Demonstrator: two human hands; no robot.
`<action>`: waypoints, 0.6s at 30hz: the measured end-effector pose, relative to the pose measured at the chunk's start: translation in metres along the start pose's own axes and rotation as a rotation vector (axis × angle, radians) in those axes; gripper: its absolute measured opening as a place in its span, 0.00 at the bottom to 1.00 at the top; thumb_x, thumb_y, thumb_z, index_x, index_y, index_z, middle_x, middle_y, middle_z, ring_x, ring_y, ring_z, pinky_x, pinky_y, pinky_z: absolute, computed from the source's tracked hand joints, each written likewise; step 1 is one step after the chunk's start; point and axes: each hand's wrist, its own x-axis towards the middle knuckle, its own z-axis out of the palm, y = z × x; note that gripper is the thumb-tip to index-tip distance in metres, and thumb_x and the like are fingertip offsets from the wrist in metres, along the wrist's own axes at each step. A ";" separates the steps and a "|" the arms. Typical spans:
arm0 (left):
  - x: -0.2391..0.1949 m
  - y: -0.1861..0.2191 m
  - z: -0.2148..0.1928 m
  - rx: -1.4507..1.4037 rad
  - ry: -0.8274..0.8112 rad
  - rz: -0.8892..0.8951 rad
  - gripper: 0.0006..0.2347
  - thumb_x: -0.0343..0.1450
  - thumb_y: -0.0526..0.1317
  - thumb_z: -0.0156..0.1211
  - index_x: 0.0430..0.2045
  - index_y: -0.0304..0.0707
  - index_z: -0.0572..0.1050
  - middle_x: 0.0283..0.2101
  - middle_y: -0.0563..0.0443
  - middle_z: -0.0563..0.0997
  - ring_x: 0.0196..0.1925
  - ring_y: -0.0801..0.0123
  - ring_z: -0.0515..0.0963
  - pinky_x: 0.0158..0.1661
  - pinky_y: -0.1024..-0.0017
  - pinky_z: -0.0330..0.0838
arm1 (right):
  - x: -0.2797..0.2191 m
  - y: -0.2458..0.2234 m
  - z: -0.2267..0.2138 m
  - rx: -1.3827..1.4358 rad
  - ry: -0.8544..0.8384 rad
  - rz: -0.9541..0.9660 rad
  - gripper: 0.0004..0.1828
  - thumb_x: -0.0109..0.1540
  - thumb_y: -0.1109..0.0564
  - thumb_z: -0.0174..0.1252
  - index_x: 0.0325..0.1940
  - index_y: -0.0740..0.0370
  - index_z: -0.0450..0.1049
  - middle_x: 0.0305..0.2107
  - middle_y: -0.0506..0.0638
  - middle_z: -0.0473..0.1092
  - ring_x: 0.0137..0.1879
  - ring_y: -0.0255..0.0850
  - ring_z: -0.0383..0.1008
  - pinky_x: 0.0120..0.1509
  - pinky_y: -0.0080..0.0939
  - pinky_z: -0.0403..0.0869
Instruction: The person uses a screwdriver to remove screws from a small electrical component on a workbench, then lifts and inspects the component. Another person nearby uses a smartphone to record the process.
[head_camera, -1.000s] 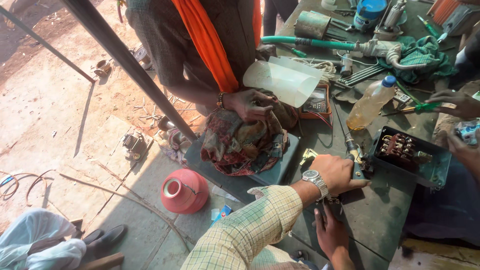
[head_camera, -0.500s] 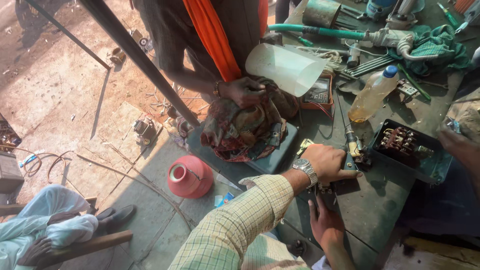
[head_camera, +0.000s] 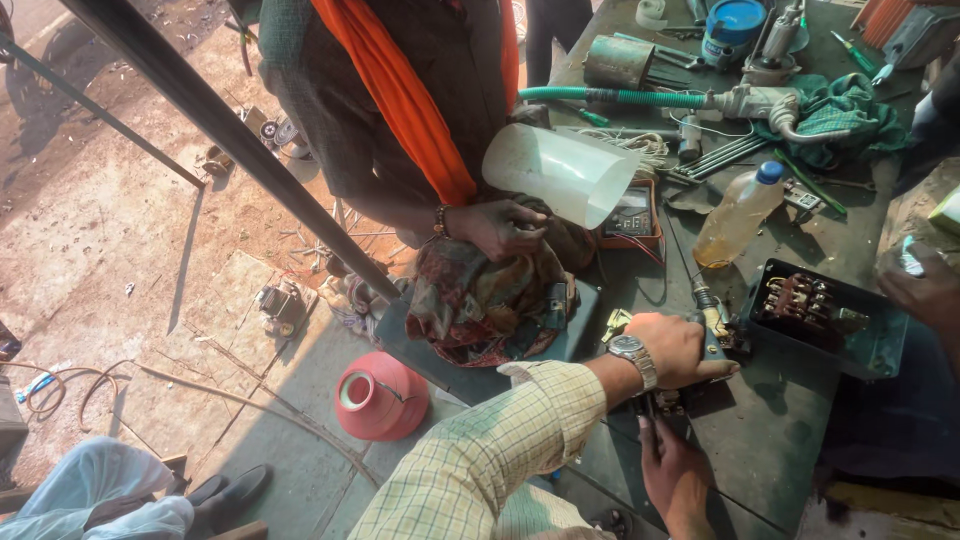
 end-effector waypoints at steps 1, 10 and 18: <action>0.002 -0.002 0.001 -0.007 0.008 0.016 0.32 0.65 0.72 0.46 0.24 0.41 0.83 0.29 0.42 0.85 0.34 0.52 0.86 0.34 0.59 0.78 | 0.004 -0.005 0.003 0.026 0.022 0.054 0.19 0.70 0.39 0.52 0.54 0.47 0.82 0.26 0.61 0.78 0.36 0.58 0.80 0.42 0.52 0.76; -0.002 -0.006 0.014 -0.025 -0.040 0.123 0.31 0.69 0.70 0.44 0.21 0.41 0.82 0.26 0.46 0.85 0.31 0.56 0.86 0.30 0.61 0.78 | -0.009 -0.027 0.008 0.282 0.517 -0.265 0.11 0.66 0.56 0.61 0.50 0.62 0.81 0.42 0.57 0.78 0.44 0.51 0.80 0.47 0.46 0.76; -0.006 0.003 0.016 -0.007 0.011 0.140 0.30 0.68 0.70 0.45 0.19 0.44 0.81 0.24 0.48 0.84 0.29 0.56 0.86 0.28 0.59 0.77 | -0.006 -0.018 0.012 0.097 0.480 -0.327 0.12 0.65 0.59 0.60 0.52 0.60 0.80 0.43 0.57 0.78 0.48 0.55 0.79 0.51 0.50 0.77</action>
